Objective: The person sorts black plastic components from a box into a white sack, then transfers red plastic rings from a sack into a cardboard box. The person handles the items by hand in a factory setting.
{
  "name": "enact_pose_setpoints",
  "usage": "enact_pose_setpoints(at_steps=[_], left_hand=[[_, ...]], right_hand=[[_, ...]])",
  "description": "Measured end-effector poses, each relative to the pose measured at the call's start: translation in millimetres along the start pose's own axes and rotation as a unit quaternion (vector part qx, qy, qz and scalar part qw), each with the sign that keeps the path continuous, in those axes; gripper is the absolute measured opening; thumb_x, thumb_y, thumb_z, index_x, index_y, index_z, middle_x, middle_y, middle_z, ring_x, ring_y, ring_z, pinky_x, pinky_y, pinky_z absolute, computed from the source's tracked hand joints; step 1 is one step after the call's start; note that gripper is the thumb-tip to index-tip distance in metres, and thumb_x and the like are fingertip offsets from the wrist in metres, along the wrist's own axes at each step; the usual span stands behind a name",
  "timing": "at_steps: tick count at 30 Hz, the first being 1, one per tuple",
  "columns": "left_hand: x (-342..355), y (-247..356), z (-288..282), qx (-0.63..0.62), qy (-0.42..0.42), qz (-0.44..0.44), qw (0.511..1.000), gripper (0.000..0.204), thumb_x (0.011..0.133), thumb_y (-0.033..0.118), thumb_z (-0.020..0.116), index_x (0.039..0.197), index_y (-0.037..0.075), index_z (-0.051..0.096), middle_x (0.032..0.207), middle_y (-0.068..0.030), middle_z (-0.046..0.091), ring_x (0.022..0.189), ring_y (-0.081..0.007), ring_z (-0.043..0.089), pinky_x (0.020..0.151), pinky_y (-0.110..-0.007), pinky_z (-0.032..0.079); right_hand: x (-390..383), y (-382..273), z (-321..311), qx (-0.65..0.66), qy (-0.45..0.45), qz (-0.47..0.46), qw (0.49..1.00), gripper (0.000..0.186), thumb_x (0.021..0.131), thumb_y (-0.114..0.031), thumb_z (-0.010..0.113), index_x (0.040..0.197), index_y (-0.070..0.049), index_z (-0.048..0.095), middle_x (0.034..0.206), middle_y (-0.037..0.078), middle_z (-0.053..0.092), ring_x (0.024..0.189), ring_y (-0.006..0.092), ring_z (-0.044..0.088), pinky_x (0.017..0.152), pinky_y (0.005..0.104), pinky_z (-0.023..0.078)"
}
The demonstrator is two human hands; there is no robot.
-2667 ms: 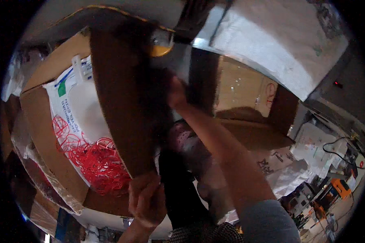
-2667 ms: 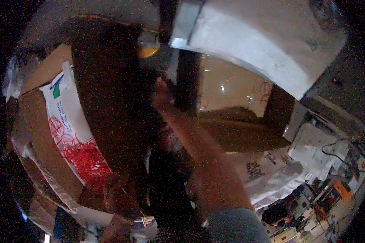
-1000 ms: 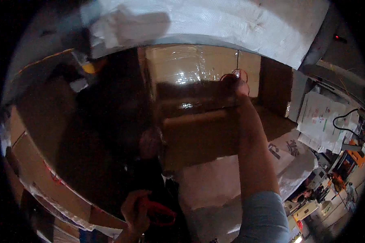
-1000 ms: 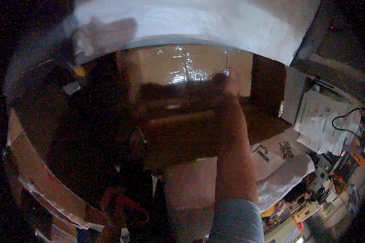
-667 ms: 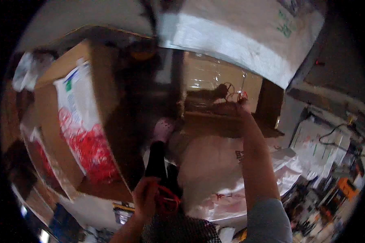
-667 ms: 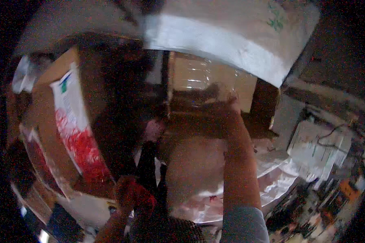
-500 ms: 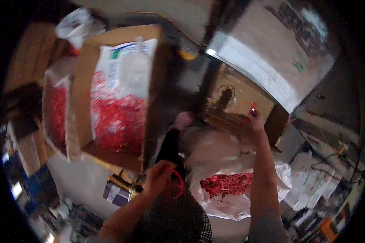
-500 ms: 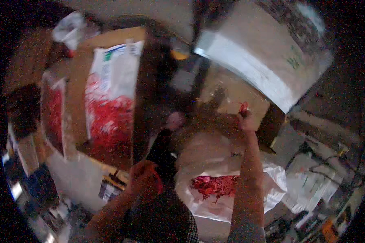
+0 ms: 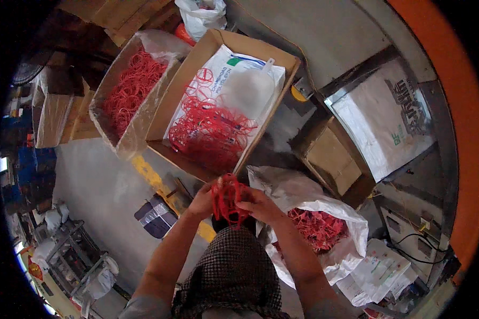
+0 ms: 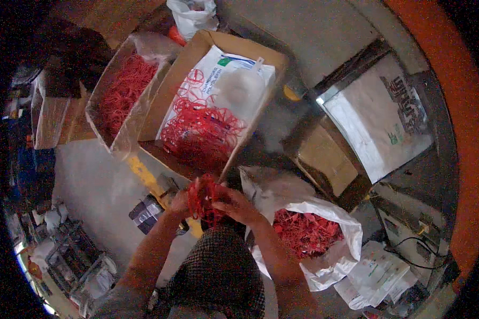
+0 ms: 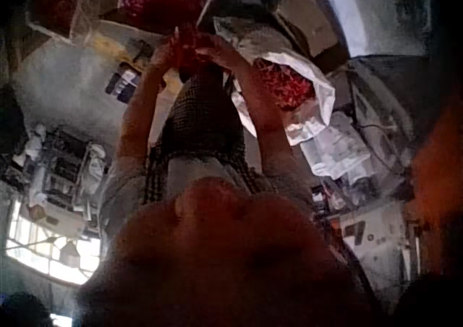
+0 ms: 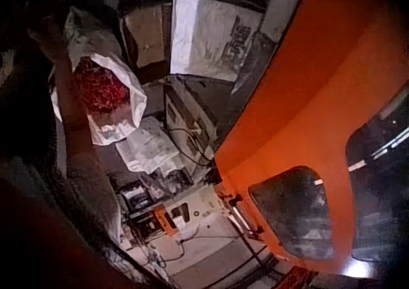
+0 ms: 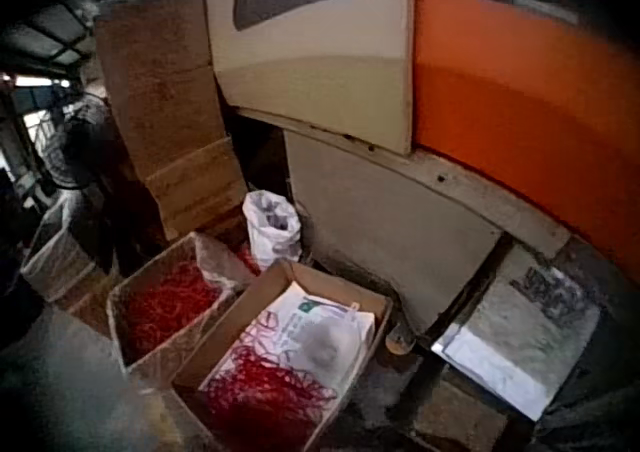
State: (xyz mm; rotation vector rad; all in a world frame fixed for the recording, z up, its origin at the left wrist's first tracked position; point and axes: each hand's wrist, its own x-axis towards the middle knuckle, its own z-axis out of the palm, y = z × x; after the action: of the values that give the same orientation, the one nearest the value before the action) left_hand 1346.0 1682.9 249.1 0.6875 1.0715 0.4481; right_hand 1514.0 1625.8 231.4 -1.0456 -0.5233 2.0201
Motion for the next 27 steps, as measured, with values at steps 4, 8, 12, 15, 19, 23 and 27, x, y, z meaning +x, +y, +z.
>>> enact_pose_setpoints(at_steps=[4,8,12,15,19,23,27], left_hand=[[-1,7,-55,0.068,0.015,0.063,0.996,0.026,0.087,0.016,0.044,0.109,0.001,0.050,0.096,-0.0058,0.058,0.086,-0.0122,0.055,0.073,-0.026,0.046],[10,16,-92,-0.047,0.150,-0.028,0.987,0.023,0.089,0.019,0.042,0.100,0.004,0.054,0.089,-0.0042,0.059,0.076,-0.0128,0.057,0.061,-0.027,0.048],[49,16,-144,-0.063,0.187,0.051,0.979,0.027,0.090,0.025,0.040,0.099,0.004,0.055,0.087,-0.0034,0.059,0.073,-0.0134,0.057,0.060,-0.027,0.049],[91,-6,-203,0.009,0.174,0.103,0.979,0.031,0.090,0.029,0.040,0.100,0.003,0.054,0.088,-0.0043,0.059,0.073,-0.0135,0.057,0.061,-0.028,0.049],[143,28,-215,-0.001,0.202,0.006,0.979,0.030,0.089,0.026,0.042,0.104,0.003,0.053,0.091,-0.0059,0.059,0.077,-0.0137,0.057,0.066,-0.029,0.049],[199,2,-305,0.469,0.195,0.200,0.838,0.028,0.088,0.020,0.045,0.106,0.001,0.053,0.089,-0.0065,0.059,0.078,-0.0139,0.056,0.069,-0.029,0.047],[234,34,-323,0.194,0.149,0.078,0.966,0.026,0.085,0.017,0.049,0.103,-0.001,0.055,0.087,-0.0056,0.059,0.077,-0.0120,0.055,0.068,-0.027,0.045]], right_hand=[[50,8,28,0.059,-0.063,-0.024,0.996,0.020,0.079,-0.012,0.057,0.097,-0.006,0.052,0.082,-0.001,0.052,0.073,0.0077,0.050,0.065,0.0221,0.041],[98,18,33,-0.011,-0.001,-0.011,1.000,0.024,0.080,-0.017,0.056,0.100,-0.005,0.053,0.086,0.000,0.054,0.078,0.0088,0.050,0.069,0.0225,0.041],[173,94,7,-0.302,0.242,-0.134,0.912,0.025,0.081,-0.021,0.055,0.099,-0.003,0.052,0.087,0.003,0.056,0.082,0.0126,0.053,0.068,0.0254,0.042],[202,105,9,-0.236,0.335,-0.084,0.909,0.028,0.083,-0.022,0.053,0.102,-0.003,0.050,0.089,0.006,0.057,0.086,0.0170,0.054,0.069,0.0280,0.043],[275,177,-35,-0.159,0.391,-0.099,0.901,0.026,0.085,-0.018,0.048,0.107,-0.004,0.046,0.091,0.009,0.057,0.083,0.0200,0.056,0.067,0.0307,0.046],[329,123,1,-0.158,0.461,-0.108,0.867,0.022,0.087,-0.010,0.044,0.108,-0.004,0.043,0.090,0.010,0.057,0.076,0.0193,0.058,0.064,0.0323,0.049],[389,144,0,0.273,0.322,-0.258,0.869,0.023,0.084,-0.013,0.049,0.105,-0.006,0.044,0.094,0.009,0.055,0.082,0.0227,0.058,0.070,0.0351,0.050]])
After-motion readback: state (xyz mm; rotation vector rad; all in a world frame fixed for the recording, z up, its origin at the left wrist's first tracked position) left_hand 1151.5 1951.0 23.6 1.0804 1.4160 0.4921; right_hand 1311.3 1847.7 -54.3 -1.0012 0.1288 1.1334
